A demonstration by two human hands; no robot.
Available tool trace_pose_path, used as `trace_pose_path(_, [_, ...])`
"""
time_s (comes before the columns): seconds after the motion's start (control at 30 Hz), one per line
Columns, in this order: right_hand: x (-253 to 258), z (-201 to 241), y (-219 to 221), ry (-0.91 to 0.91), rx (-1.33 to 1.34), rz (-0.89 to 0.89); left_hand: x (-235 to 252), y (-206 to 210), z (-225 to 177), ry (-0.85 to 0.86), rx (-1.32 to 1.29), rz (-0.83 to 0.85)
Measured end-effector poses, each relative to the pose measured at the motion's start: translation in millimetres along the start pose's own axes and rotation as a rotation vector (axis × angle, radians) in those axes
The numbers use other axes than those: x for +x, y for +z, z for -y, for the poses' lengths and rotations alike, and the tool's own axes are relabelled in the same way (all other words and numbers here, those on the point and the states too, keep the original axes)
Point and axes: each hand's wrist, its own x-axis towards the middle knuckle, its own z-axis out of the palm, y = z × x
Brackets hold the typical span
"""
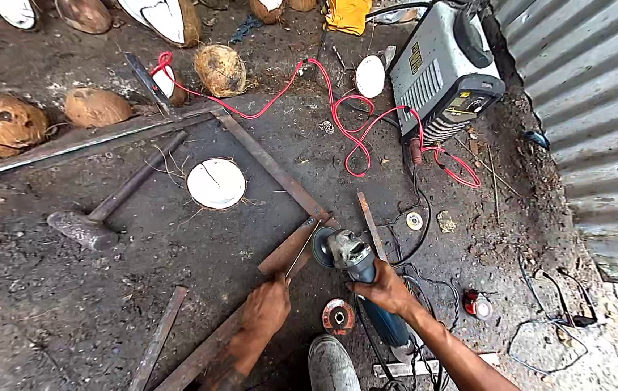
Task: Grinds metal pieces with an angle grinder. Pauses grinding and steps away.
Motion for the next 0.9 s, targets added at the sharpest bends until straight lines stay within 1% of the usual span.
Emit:
trace_pose_path(0.1, [2.2,6.3,10.1,-0.015,-0.039,0.034,-0.5,4.6,-5.9,-0.057,0.019,0.006])
trace_pose_path(0.27, [4.1,12.7,11.1,-0.002,-0.121,0.054,-1.9,11.1,-14.1,-0.075,0.02,-0.003])
trace_pose_path(0.43, [18.4,8.1,1.6,0.0,-0.12,0.01,-0.7,13.2,-15.2,-0.077,0.036,-0.003])
trace_pose_path(0.6, [9.2,14.7,5.6,-0.015,-0.163,0.077,2.3,14.0,-13.3,-0.066,0.011,-0.018])
trace_pose_path(0.77, [26.1,14.5,-3.2,0.019,-0.128,0.029,0.2,12.4,-13.3,-0.068,0.009,-0.007])
trace_pose_path(0.9, [12.4,16.1,-1.6,0.007,-0.166,0.09,1.1,14.7,-13.7,-0.067,0.017,-0.041])
